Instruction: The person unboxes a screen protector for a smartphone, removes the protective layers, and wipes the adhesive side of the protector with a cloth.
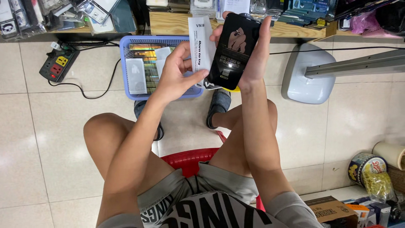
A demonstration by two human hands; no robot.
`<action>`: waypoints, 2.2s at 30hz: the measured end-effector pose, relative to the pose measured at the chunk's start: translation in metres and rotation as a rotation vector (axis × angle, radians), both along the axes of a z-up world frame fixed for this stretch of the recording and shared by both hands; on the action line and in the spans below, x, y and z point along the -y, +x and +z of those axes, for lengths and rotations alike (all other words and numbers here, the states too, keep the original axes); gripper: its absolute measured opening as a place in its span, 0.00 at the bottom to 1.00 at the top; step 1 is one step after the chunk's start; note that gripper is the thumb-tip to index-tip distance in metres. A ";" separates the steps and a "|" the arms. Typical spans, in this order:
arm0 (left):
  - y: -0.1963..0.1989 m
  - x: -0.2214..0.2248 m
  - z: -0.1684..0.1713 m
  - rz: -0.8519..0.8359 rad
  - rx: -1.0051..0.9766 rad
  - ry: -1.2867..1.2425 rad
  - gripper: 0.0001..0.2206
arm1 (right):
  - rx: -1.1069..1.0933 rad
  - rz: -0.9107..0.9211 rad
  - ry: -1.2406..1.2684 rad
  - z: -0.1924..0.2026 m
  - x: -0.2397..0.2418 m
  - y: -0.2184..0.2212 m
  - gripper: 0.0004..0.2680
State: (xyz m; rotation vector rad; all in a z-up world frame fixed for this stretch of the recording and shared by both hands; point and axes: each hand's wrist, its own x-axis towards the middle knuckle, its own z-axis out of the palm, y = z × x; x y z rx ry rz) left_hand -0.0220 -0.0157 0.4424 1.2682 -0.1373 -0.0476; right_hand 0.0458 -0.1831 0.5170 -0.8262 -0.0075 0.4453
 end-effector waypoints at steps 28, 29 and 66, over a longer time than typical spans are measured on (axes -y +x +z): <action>0.005 -0.011 0.004 0.342 0.009 0.276 0.09 | 0.111 -0.021 0.042 0.000 0.004 -0.003 0.29; 0.003 -0.012 0.008 0.340 0.009 0.277 0.09 | 0.110 -0.022 0.042 0.001 0.008 0.000 0.29; -0.006 0.002 0.018 -0.184 -0.100 0.426 0.10 | 0.111 -0.024 -0.178 0.021 0.005 0.001 0.32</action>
